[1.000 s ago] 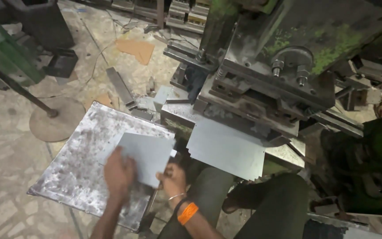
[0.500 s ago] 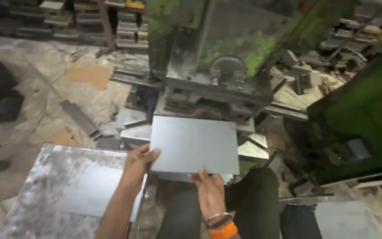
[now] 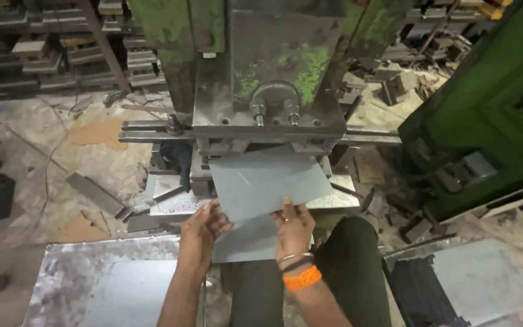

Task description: Feeding metal sheets into a stamping machine to punch shapes.

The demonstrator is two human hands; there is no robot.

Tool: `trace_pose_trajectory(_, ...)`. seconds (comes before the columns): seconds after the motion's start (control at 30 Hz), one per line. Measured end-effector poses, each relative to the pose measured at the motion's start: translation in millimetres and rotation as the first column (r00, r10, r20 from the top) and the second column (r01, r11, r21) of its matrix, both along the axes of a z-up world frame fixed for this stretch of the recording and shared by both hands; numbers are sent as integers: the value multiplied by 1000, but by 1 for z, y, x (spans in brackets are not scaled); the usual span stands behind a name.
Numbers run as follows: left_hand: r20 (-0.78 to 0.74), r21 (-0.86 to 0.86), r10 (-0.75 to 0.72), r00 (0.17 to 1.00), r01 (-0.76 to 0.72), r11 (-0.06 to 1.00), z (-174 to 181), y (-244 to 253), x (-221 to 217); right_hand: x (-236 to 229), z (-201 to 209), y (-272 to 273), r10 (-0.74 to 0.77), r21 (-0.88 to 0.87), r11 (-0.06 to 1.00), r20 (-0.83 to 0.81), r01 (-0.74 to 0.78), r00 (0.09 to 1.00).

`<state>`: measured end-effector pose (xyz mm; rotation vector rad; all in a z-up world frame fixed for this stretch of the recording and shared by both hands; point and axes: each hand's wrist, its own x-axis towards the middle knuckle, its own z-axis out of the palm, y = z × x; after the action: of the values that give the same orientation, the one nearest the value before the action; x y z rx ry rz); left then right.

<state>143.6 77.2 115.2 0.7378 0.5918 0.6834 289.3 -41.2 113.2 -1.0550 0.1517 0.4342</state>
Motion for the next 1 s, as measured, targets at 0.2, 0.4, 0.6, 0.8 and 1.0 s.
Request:
trace_pose_trajectory(0.2,213,-57,50,976,-38,998,0,9,10,2,7,38,165,49,985,35,-167,986)
trace_pose_trajectory(0.4,-20,-61,90,996,-91,994,21,-17,-6,50,10,119,111,-165,979,-72,-121,991)
trace_pose_trajectory(0.6,-25,-75,117,993,-119,990,-5,-31,-5,78,-14,152,-61,-253,967,-103,33,993)
trace_pose_trajectory(0.8,-156,-14,149,977,-153,988,6,-33,-15,69,4,141,-100,-211,974,-89,80,991)
trace_pose_trajectory(1.0,-147,-60,191,971,-202,978,4,-31,-28,51,13,97,169,-247,958,88,-143,982)
